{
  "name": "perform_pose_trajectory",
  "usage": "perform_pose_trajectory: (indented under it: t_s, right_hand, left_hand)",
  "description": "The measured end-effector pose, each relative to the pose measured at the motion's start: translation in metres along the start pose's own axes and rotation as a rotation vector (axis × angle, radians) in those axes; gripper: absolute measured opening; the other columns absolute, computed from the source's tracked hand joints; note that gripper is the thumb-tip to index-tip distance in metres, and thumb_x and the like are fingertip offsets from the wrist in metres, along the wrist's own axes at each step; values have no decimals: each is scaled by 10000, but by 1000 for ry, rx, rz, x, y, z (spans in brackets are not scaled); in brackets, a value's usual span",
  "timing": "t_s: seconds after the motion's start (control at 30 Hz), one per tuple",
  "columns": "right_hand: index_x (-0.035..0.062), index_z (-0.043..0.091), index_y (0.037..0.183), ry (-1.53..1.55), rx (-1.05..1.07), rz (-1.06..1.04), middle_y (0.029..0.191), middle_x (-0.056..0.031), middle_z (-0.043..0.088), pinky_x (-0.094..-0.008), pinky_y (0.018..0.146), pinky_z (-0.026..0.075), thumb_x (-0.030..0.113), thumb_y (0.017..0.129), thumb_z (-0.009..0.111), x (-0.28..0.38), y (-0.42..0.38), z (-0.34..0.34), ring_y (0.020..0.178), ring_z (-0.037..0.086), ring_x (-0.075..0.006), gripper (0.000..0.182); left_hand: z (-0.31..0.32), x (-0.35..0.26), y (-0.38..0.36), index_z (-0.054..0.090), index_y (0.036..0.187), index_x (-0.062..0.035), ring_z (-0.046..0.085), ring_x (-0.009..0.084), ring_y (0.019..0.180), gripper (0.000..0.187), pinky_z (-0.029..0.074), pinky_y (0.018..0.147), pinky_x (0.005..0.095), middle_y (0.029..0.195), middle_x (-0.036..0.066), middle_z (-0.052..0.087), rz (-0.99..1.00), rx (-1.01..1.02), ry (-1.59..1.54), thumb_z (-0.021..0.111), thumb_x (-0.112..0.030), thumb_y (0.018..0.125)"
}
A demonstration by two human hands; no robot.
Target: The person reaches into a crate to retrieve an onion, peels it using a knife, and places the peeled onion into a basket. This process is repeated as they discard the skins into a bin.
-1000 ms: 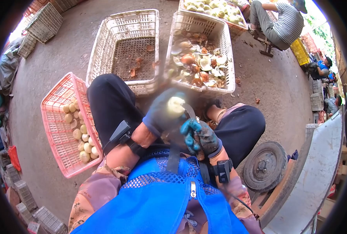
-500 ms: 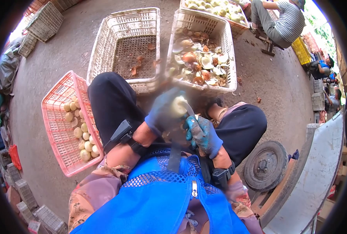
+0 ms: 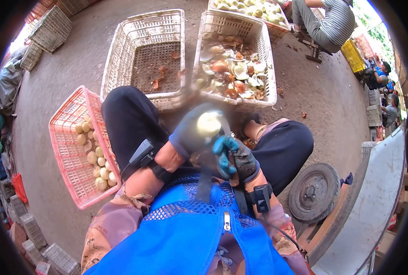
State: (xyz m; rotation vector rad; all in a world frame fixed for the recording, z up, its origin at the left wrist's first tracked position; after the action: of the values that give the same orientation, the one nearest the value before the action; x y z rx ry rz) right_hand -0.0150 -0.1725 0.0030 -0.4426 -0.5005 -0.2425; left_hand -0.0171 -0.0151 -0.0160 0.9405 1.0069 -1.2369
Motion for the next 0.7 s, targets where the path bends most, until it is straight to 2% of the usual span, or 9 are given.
perform_pose_trajectory:
  t_s: [0.07, 0.2, 0.3, 0.37, 0.5, 0.57, 0.6, 0.67, 0.7]
  right_hand:
    - [25, 607, 983, -102, -47, -26, 587, -51, 564, -252, 368, 392, 443, 1017, 492, 5, 1, -3, 375, 453, -100, 435]
    - [23, 618, 999, -295, -225, -56, 637, -46, 590, -249, 388, 414, 407, 1023, 483, 12, 0, -1, 403, 470, -96, 407]
    - [46, 645, 1032, -471, -339, -99, 689, -31, 614, -217, 425, 409, 367, 1012, 507, 19, -6, -4, 467, 507, -77, 350]
    - [67, 664, 1054, -600, -368, -127, 712, -20, 621, -190, 453, 398, 351, 1000, 529, 23, -8, -1, 512, 529, -66, 318]
    - [65, 663, 1062, -590, -470, -202, 740, -15, 632, -221, 469, 418, 271, 991, 556, 28, -19, -1, 540, 540, -76, 243]
    - [43, 657, 1094, -807, -413, -261, 775, -38, 649, -279, 531, 466, 248, 992, 556, 26, -16, -6, 605, 592, -114, 250]
    - [43, 657, 1094, -809, -412, -264, 775, -38, 649, -279, 531, 466, 248, 992, 556, 27, -17, -5, 605, 592, -114, 250]
    - [30, 647, 1134, -978, -619, -423, 841, -119, 672, -347, 597, 494, 218, 987, 554, 41, -24, -1, 664, 644, -209, 256]
    - [24, 641, 1155, -1061, -719, -504, 874, -160, 684, -382, 630, 508, 203, 985, 554, 49, -27, 5, 694, 670, -257, 263]
  left_hand:
    - [6, -23, -2, 513, 1309, -7, 626, 147, 1011, 574, 528, 875, 293, 1180, 90, 631, 394, 0, 369, 740, -28, 782]
    - [6, -27, -2, 531, 1288, -7, 628, 147, 1016, 550, 524, 883, 294, 1169, 94, 640, 368, -18, 461, 733, -17, 776]
    - [7, -44, -5, 557, 1249, -7, 633, 142, 966, 511, 530, 844, 285, 1106, 79, 651, 479, -79, 567, 723, -10, 766]
    - [4, -41, -4, 507, 1308, 25, 631, 246, 1072, 692, 465, 1017, 360, 1208, 154, 642, 123, -53, 330, 844, -134, 725]
    - [2, -46, -4, 513, 1303, 32, 643, 242, 1050, 673, 474, 1007, 361, 1164, 149, 662, 241, -91, 536, 842, -130, 739]
    - [1, -47, -5, 529, 1294, 25, 640, 233, 1065, 618, 477, 1004, 357, 1161, 138, 666, 247, -139, 584, 819, -103, 763]
    - [-2, -36, -4, 529, 1294, 25, 640, 233, 1065, 618, 477, 1004, 357, 1161, 138, 666, 251, -139, 585, 819, -103, 763]
    - [-12, -1, 3, 555, 1277, 11, 641, 234, 1073, 578, 476, 1001, 349, 1160, 130, 668, -69, -167, -157, 810, -88, 768]
    - [-12, -6, 0, 555, 1277, 11, 641, 234, 1073, 578, 476, 1001, 349, 1160, 130, 668, -60, -171, -155, 810, -88, 768]
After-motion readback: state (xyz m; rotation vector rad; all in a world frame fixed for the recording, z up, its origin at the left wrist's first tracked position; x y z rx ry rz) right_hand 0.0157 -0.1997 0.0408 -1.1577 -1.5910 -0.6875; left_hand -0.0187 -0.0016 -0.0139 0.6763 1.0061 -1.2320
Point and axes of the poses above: each hand's wrist, its own y-axis towards the middle knuckle, its own z-axis out of the palm, x = y × z, the point moved 5 cm from there along y, towards the middle knuckle
